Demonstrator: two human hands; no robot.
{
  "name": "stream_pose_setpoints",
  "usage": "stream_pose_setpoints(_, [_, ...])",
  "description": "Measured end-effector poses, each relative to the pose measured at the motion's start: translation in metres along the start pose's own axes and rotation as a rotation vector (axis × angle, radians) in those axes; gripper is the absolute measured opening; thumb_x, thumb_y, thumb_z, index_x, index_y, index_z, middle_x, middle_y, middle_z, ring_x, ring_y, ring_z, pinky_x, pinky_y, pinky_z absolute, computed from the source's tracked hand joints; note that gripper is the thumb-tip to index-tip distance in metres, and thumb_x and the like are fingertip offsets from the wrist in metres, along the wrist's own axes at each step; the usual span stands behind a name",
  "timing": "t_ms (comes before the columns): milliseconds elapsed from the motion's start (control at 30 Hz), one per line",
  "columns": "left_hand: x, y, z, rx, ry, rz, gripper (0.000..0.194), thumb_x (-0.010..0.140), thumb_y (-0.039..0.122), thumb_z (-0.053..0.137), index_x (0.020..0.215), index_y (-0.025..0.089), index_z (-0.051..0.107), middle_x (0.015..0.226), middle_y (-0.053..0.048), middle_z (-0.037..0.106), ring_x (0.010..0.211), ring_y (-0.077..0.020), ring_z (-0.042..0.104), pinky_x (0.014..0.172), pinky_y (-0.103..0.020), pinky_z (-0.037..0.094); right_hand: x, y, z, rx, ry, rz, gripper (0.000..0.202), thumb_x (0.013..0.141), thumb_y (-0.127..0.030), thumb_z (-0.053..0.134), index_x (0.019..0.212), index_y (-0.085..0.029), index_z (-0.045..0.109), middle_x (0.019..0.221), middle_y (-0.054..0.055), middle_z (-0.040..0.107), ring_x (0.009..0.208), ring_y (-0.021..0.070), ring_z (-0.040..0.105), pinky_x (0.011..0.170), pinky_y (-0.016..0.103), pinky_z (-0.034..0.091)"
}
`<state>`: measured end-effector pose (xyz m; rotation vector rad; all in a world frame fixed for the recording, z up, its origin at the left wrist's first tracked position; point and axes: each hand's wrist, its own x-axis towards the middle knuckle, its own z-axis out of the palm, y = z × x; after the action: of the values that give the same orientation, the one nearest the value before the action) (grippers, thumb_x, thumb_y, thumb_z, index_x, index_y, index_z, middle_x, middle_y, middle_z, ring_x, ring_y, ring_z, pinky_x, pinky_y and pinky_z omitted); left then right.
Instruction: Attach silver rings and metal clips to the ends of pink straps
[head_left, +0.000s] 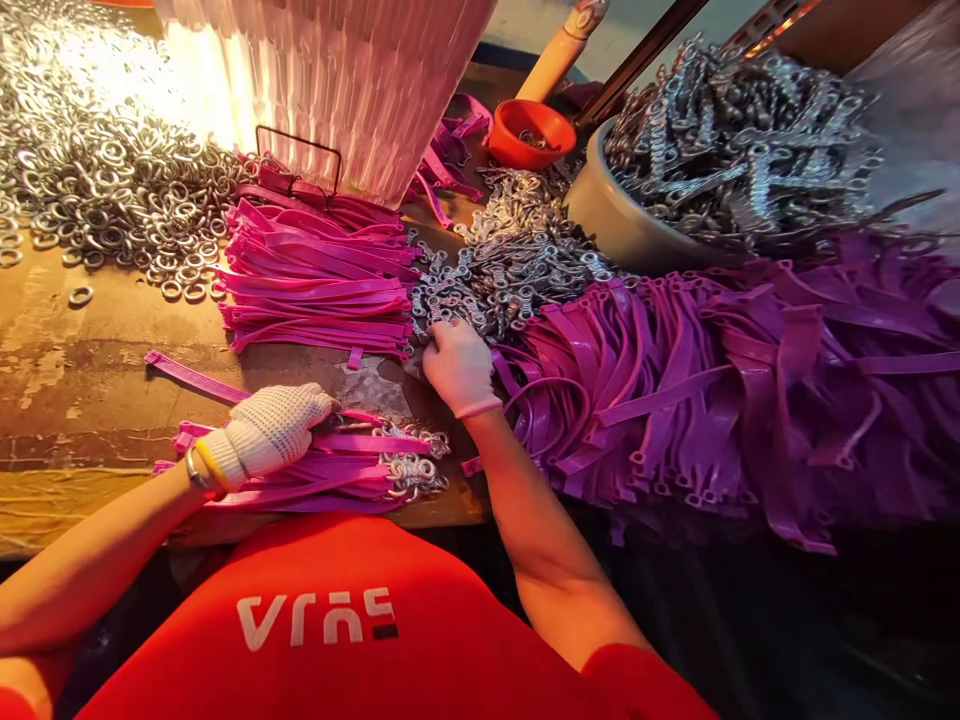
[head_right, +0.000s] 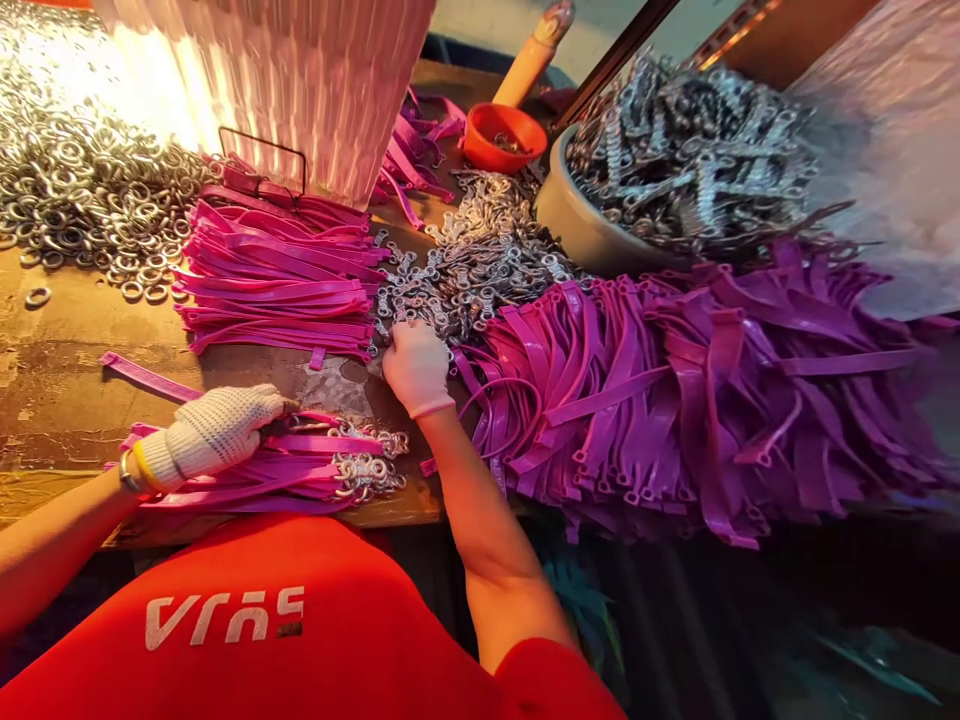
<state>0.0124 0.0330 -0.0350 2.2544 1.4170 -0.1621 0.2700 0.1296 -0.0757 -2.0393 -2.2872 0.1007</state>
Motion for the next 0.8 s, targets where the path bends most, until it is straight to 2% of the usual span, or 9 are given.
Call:
stream_pose_setpoints(100, [0.002,-0.004,0.006,0.069,-0.023,0.012,0.029,0.088,0.013,0.048,0.108,0.017,0.068,0.105,-0.011,0.07,0.087,-0.0257,0.07,0.069,-0.032,0.049,-0.022,0.012,-0.004,0.291,0.076,0.02,0.023,0.09,-0.02,0.048,0.1,-0.015,0.069,0.105,0.014,0.069,0.101,0.0262,0.063,0.091,0.037,0.048])
stream_pose_setpoints(200, [0.001,-0.006,0.0,0.09,0.056,-0.013,0.024,0.09,0.019,0.049,0.104,0.016,0.068,0.103,-0.011,0.069,0.087,-0.0252,0.069,0.07,-0.032,0.048,-0.055,0.022,-0.013,0.628,0.038,0.1,0.022,0.092,-0.033,0.047,0.095,-0.019,0.065,0.089,0.005,0.07,0.085,0.0211,0.064,0.08,0.034,0.051])
stream_pose_setpoints(267, [0.007,0.0,-0.007,0.077,0.126,-0.031,0.023,0.092,0.021,0.049,0.1,0.014,0.069,0.096,-0.011,0.069,0.082,-0.0242,0.067,0.07,-0.033,0.048,-0.073,0.025,-0.018,0.813,-0.016,0.153,0.023,0.092,-0.037,0.048,0.099,-0.02,0.062,0.083,0.002,0.069,0.076,0.0181,0.064,0.073,0.031,0.052])
stream_pose_setpoints(333, [0.021,0.017,-0.012,0.001,0.161,-0.017,0.022,0.094,0.023,0.05,0.097,0.014,0.07,0.091,-0.01,0.07,0.08,-0.0232,0.067,0.071,-0.032,0.048,-0.083,0.023,-0.024,0.93,-0.021,0.174,0.023,0.092,-0.036,0.049,0.104,-0.021,0.061,0.087,0.002,0.07,0.072,0.0157,0.065,0.07,0.03,0.053])
stream_pose_setpoints(433, [0.043,0.05,-0.008,-0.146,0.097,0.034,0.023,0.095,0.027,0.053,0.097,0.015,0.072,0.092,-0.01,0.072,0.083,-0.0233,0.068,0.075,-0.032,0.051,-0.085,0.016,-0.029,0.977,0.071,0.136,0.025,0.093,-0.034,0.047,0.111,-0.022,0.06,0.102,0.005,0.069,0.078,0.0149,0.066,0.072,0.029,0.055])
stream_pose_setpoints(533, [0.046,0.07,0.002,-0.186,0.061,0.071,0.028,0.093,0.018,0.054,0.116,0.014,0.069,0.111,-0.013,0.072,0.101,-0.0243,0.069,0.088,-0.033,0.053,-0.08,0.008,-0.033,0.889,0.17,0.037,0.029,0.095,-0.03,0.042,0.116,-0.022,0.06,0.107,0.007,0.069,0.091,0.0171,0.066,0.083,0.032,0.056])
stream_pose_setpoints(633, [0.025,0.063,0.005,-0.099,0.107,0.049,0.042,0.092,0.011,0.049,0.133,0.016,0.059,0.131,-0.015,0.063,0.108,-0.0244,0.068,0.089,-0.034,0.054,-0.077,0.003,-0.035,0.772,0.159,-0.021,0.028,0.096,-0.029,0.043,0.115,-0.021,0.063,0.112,0.009,0.071,0.102,0.0206,0.066,0.096,0.036,0.051])
stream_pose_setpoints(733, [0.003,0.049,0.004,0.05,-0.022,0.009,0.031,0.093,0.012,0.044,0.116,0.014,0.065,0.111,-0.014,0.067,0.089,-0.0249,0.07,0.076,-0.035,0.055,-0.076,-0.006,-0.034,0.784,0.077,-0.119,0.025,0.096,-0.027,0.046,0.111,-0.021,0.065,0.112,0.008,0.071,0.107,0.0213,0.065,0.099,0.035,0.049])
stream_pose_setpoints(800, [-0.001,0.046,0.007,0.084,-0.092,-0.003,0.027,0.092,0.011,0.045,0.109,0.013,0.066,0.101,-0.014,0.068,0.084,-0.0244,0.07,0.075,-0.035,0.055,-0.074,-0.018,-0.031,0.799,-0.003,-0.237,0.024,0.095,-0.022,0.046,0.109,-0.021,0.066,0.11,0.007,0.072,0.106,0.0197,0.065,0.099,0.033,0.048])
